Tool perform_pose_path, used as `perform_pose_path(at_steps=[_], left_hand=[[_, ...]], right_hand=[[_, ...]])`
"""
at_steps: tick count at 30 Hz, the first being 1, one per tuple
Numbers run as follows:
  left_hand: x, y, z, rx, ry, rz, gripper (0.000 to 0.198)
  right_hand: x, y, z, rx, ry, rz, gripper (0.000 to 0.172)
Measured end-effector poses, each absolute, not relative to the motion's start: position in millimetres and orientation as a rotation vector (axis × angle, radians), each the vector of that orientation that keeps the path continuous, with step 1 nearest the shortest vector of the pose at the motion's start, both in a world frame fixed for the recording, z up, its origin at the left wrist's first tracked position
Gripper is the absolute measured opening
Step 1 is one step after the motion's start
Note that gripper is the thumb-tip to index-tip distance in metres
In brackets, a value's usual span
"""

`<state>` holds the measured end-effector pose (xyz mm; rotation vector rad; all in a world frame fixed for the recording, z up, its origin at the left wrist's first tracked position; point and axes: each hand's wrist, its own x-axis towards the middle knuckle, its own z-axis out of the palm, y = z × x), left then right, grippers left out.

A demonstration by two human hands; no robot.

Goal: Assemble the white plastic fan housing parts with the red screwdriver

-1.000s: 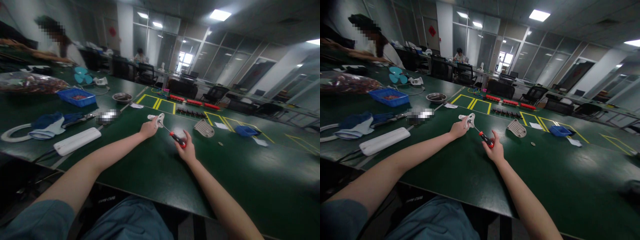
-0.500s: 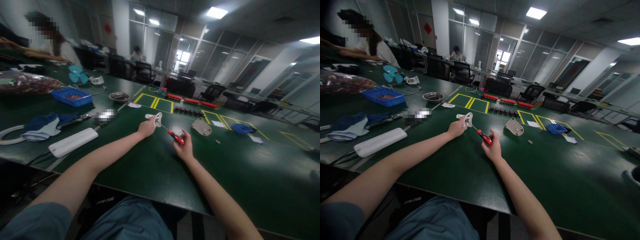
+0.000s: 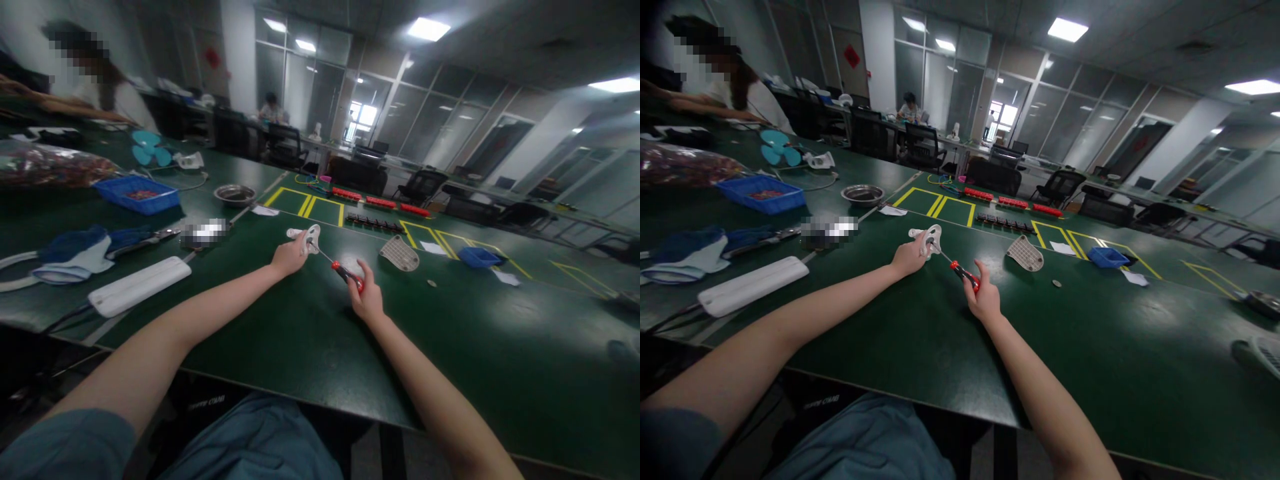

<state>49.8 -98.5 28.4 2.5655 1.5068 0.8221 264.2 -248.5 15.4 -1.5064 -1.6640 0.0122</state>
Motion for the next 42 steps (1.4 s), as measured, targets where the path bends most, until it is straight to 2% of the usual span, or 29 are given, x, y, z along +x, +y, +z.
perform_pose_path(at_steps=[3,7,12,15,23,30,35,39,42], left_hand=[[50.2,-98.4,27.8,2.579,1.517,0.809,0.053],[49.3,-100.2,29.2,2.578,1.445,0.823,0.052],[49.0,-102.7,32.1,2.563,1.418,0.834,0.052],[48.7,-102.5,32.0,2.551,1.383,0.836,0.052],[47.5,-101.2,30.4,2.564,1.374,0.861,0.052],[49.2,-100.8,29.6,2.599,1.418,0.806,0.054],[49.7,-97.6,26.3,2.618,1.446,0.791,0.055],[49.3,-98.0,26.2,2.614,1.431,0.82,0.054],[49.2,-99.0,27.0,2.601,1.417,0.842,0.053]], right_hand=[[264.3,-248.0,15.0,-1.407,-1.688,-0.04,0.069],[264.3,-248.6,14.8,-1.466,-1.696,0.019,0.06],[262.6,-246.1,16.4,-1.298,-1.711,-0.025,0.065],[262.5,-245.4,16.8,-1.266,-1.728,-0.013,0.057],[266.3,-250.8,15.6,-1.569,-1.704,-0.041,0.05],[264.3,-246.8,16.8,-1.353,-1.614,-0.032,0.067],[265.7,-249.4,17.5,-1.5,-1.639,0.063,0.051],[263.6,-250.5,18.5,-1.426,-1.62,0.015,0.064],[262.7,-251.1,19.2,-1.447,-1.679,0.025,0.056]])
